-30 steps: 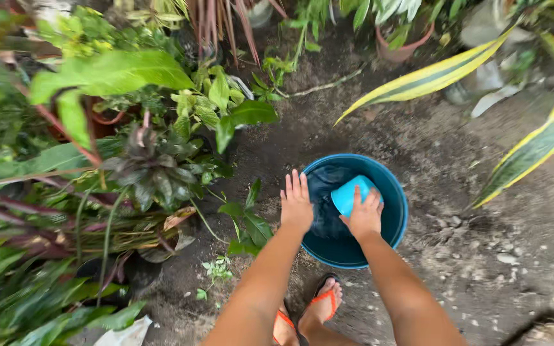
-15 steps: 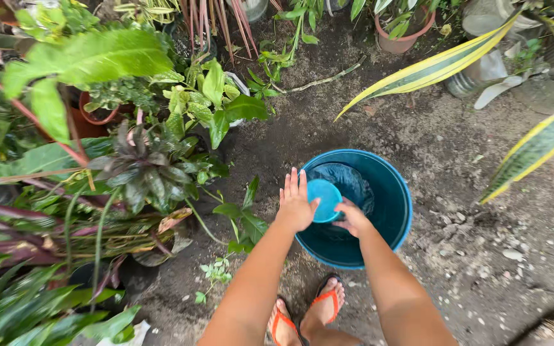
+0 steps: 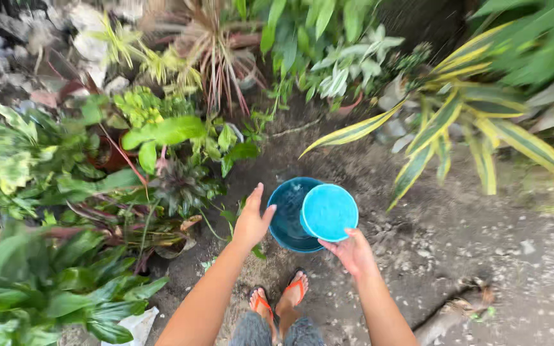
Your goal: The person waters several potted plants by hand and with a small cup, using water from a bucket.
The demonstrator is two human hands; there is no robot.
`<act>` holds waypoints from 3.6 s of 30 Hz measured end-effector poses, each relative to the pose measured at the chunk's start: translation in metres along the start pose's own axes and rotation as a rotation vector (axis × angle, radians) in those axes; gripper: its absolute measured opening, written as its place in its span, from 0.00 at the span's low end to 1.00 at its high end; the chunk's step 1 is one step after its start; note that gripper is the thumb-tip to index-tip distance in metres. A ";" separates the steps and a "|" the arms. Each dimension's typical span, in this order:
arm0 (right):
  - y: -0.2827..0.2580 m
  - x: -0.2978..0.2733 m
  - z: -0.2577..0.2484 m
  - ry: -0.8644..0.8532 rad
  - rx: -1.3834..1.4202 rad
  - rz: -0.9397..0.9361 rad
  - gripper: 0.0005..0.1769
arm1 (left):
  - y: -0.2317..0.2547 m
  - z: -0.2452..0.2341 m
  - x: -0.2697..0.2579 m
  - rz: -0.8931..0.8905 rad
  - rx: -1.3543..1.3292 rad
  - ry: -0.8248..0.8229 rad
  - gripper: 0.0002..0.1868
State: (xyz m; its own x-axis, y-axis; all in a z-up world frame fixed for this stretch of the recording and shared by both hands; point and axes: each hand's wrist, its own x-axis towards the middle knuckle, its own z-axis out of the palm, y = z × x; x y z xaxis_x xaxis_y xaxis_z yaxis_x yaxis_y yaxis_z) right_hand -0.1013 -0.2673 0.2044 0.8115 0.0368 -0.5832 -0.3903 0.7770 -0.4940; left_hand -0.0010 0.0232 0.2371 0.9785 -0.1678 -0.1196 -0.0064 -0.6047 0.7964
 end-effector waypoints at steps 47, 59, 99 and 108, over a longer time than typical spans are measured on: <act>-0.221 0.146 0.435 0.366 -0.262 -0.296 0.51 | -0.023 -0.230 0.565 -0.315 -1.174 0.061 0.35; -0.192 0.203 0.443 0.998 -1.336 -0.239 0.70 | -0.053 -0.268 0.475 -0.640 -0.811 -0.033 0.24; -0.297 0.002 0.085 1.183 -0.981 -0.692 0.72 | 0.133 -0.090 0.246 -0.429 -0.733 -0.094 0.22; -0.396 0.091 0.151 0.922 -1.707 -1.009 0.72 | 0.140 -0.108 0.157 -0.420 -0.681 0.069 0.21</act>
State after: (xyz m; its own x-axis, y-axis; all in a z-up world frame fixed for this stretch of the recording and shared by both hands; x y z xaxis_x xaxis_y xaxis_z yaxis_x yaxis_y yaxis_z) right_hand 0.1929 -0.4767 0.4446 0.7583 -0.5410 0.3638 -0.4104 -0.8297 -0.3784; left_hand 0.1745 -0.0036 0.3942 0.8821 0.0300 -0.4701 0.4702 0.0054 0.8825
